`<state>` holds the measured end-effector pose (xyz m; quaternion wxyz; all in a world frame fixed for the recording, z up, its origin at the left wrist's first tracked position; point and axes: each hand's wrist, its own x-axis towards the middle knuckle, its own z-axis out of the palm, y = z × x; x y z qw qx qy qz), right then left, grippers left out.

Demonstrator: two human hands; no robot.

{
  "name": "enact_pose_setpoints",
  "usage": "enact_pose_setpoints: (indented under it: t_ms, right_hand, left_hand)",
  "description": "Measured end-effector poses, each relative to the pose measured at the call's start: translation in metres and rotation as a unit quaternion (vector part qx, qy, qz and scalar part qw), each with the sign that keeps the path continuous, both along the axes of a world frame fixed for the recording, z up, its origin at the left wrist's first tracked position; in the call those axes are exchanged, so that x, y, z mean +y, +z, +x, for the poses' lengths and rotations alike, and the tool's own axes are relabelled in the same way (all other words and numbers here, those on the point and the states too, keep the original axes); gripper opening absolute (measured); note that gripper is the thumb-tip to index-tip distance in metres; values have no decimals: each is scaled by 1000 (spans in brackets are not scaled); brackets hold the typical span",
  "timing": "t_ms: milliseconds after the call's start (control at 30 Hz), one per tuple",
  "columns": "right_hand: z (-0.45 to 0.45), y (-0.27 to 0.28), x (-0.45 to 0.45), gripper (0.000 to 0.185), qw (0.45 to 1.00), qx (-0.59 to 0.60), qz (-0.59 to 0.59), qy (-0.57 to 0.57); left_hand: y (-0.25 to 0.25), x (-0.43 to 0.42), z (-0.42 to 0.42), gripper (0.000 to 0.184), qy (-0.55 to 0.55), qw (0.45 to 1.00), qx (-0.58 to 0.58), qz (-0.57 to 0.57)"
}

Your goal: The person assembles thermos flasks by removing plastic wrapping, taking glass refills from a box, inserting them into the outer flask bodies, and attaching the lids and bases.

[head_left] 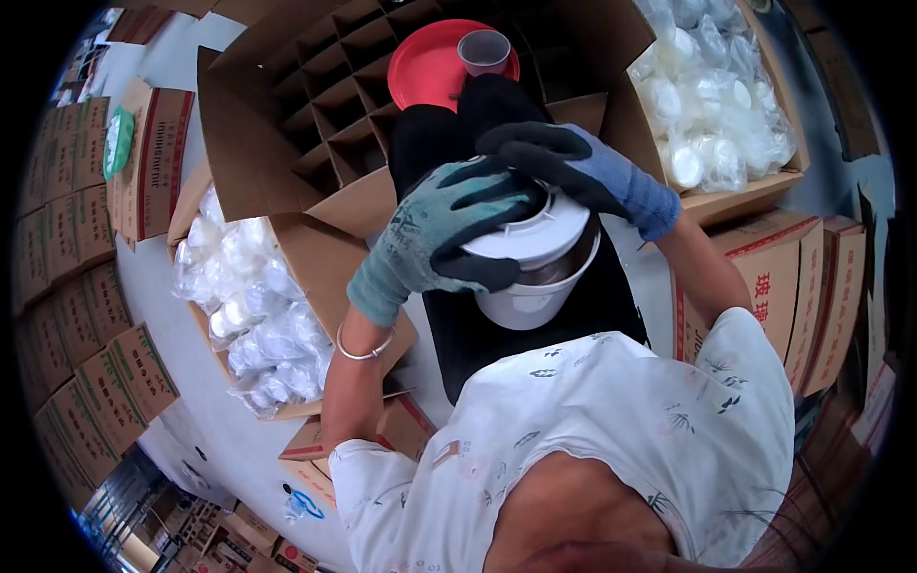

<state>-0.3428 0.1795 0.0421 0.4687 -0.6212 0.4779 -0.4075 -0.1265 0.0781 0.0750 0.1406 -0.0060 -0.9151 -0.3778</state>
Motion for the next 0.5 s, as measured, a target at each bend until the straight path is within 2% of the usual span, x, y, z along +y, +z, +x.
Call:
enact_pose_setpoints:
  t_ms: [33,67,167,200,233,300,367,433,500]
  right_hand:
    - [2,6,2,38,1000,9,-2,-1]
    - [3,15,6,36,999,35,14,-24]
    - [7,43,20,33,987,118,64,-89]
    - [8,47,25,33,984,154,46,-77]
    - [8,32,29,36,972,213,-79,-61]
    - [22,28,31,36,976,169,-26,-131]
    - [20,9,18,31,989,104,-85,-60]
    - [18,10,1,29,994,63,-85,-11]
    - [17,6,-22,30,991,-22,-87,100]
  left_hand:
    - [6,1,-2,69,-16,999,-10,-32]
    - [8,2,-3,73,-40,999,-12,-3]
    - [13,1,-9,73,-101,991,-45,-80]
    - [14,6,-12,73,-102,993,-38,-41]
    - [10,9,-11,74,-92,995,-33,-31]
    - [0,14,-8,75,-71,997,-26,-14]
    - [6,18,-1,80,-48,996,-71,-25]
    - [24,35,5,83,9,991,-126,-48]
    - [28,64,10,91,93,976,-169,-96]
